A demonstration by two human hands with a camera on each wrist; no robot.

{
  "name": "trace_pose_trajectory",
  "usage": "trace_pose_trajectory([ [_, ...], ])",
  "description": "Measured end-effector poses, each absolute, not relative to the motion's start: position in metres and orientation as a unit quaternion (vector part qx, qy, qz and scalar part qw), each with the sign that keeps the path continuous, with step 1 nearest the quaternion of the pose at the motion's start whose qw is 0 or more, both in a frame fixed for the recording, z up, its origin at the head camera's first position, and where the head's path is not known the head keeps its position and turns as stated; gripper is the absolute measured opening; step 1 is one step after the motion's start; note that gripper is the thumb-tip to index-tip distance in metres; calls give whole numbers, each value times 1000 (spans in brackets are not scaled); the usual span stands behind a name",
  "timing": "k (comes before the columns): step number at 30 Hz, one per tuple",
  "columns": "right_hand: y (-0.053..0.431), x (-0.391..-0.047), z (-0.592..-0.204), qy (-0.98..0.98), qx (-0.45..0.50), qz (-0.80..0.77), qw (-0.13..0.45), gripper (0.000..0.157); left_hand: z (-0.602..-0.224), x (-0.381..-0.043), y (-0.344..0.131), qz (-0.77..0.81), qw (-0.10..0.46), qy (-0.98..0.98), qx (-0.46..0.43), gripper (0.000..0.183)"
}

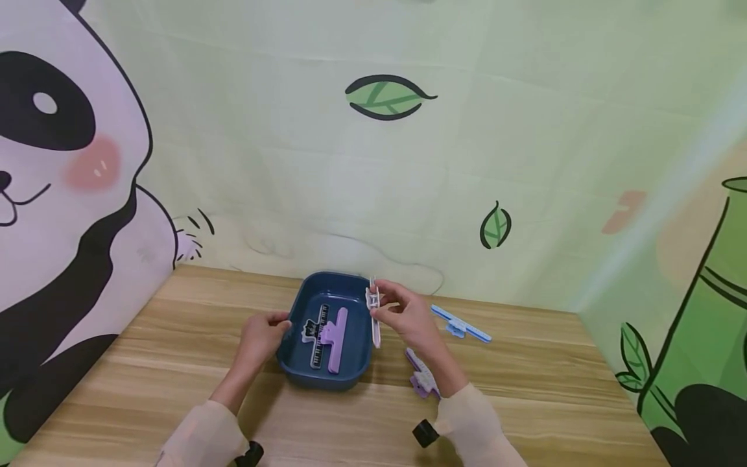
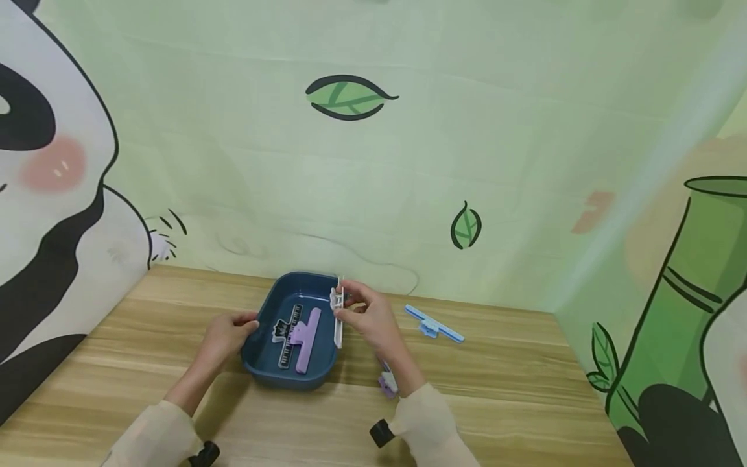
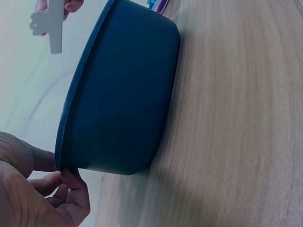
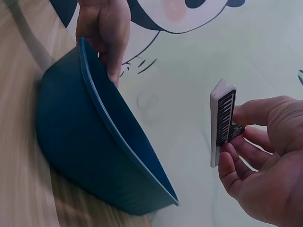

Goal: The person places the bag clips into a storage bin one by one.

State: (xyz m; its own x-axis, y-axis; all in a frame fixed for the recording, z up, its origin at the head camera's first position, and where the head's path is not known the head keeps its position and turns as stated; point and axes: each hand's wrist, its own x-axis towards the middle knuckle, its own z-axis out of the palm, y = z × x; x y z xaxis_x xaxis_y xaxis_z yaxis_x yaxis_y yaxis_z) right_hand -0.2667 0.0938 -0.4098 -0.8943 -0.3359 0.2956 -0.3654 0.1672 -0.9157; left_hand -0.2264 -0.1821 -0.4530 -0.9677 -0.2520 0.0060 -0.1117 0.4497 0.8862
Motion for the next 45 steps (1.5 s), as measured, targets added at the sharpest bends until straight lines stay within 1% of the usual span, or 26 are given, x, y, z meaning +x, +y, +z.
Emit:
trace_pose_trajectory([
  [5,80,-268,-413,-758,223,613,2,51,-453,-226,-181,-515,69,-847,111,27],
  [12,63,-267,-412,-770,238,592,13,51,-452,-226,-181,-519,56,-845,119,29],
  [20,49,-266,-410,-777,247,578,19,50,-453,-224,-182,-510,74,-851,105,27],
  [24,47,-267,-408,-784,242,572,14,51,-454,-225,-183,-508,82,-852,100,27],
  [32,45,-268,-407,-787,243,566,19,50,-452,-224,-183,-513,77,-849,105,27],
  [40,47,-272,-419,-798,253,546,23,44,-451,-224,-181,-519,78,-845,102,27],
  [45,48,-272,-429,-806,256,533,22,45,-452,-224,-182,-518,76,-845,105,27],
])
